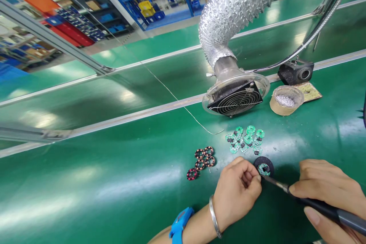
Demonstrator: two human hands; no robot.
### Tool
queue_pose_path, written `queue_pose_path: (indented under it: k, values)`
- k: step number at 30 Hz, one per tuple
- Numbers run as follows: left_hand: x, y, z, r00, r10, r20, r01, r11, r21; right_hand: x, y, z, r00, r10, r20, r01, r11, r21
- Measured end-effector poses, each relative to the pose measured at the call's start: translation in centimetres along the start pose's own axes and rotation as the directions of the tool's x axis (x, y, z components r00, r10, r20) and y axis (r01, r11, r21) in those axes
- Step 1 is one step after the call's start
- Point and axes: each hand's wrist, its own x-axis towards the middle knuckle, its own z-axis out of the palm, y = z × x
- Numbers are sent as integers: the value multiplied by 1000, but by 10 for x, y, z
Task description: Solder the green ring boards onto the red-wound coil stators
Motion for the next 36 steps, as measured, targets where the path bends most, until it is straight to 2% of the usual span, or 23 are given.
queue_pose_path:
  k: [2,4,5,6,8,13,17,20,24,26,32,36]
  values:
    - [0,1,0,1000,0,-6,0,1000,-4,-1,-1,4,1000,-8,-28,8,1000,19]
    - [-1,1,0,1000,1,-7,-1,1000,-5,-4,-1,11,988,28,-155,-23,999,32]
    - [-1,1,0,1000,2,-9,-2,1000,-6,-6,-1,13,961,64,-268,-57,998,36]
    - [-1,1,0,1000,3,-9,-3,1000,-5,-8,0,16,942,90,-323,-85,996,29]
    - [-1,0,-1,1000,8,-5,-8,1000,-3,-10,4,18,944,57,-326,-63,998,-8]
    - [0,1,-1,1000,14,5,-15,1000,5,-8,19,16,979,-20,-204,6,998,-68]
    - [1,0,0,1000,20,0,-20,1000,22,-2,25,22,985,-48,-167,40,998,-53]
    - [1,-1,1,1000,29,2,-29,999,30,2,26,28,992,-43,-122,32,996,-89]
    - [0,-2,0,1000,29,-6,-29,1000,5,5,30,35,999,-21,29,23,997,-73]
    - [-1,-3,-1,1000,30,4,-30,999,-25,5,33,37,998,-19,68,22,999,-47]
    - [-1,-8,-1,998,55,8,-54,994,-95,0,35,35,999,44,12,-45,999,26]
    - [2,-7,1,993,118,-29,-119,992,-41,-3,35,34,998,63,-15,-62,997,48]
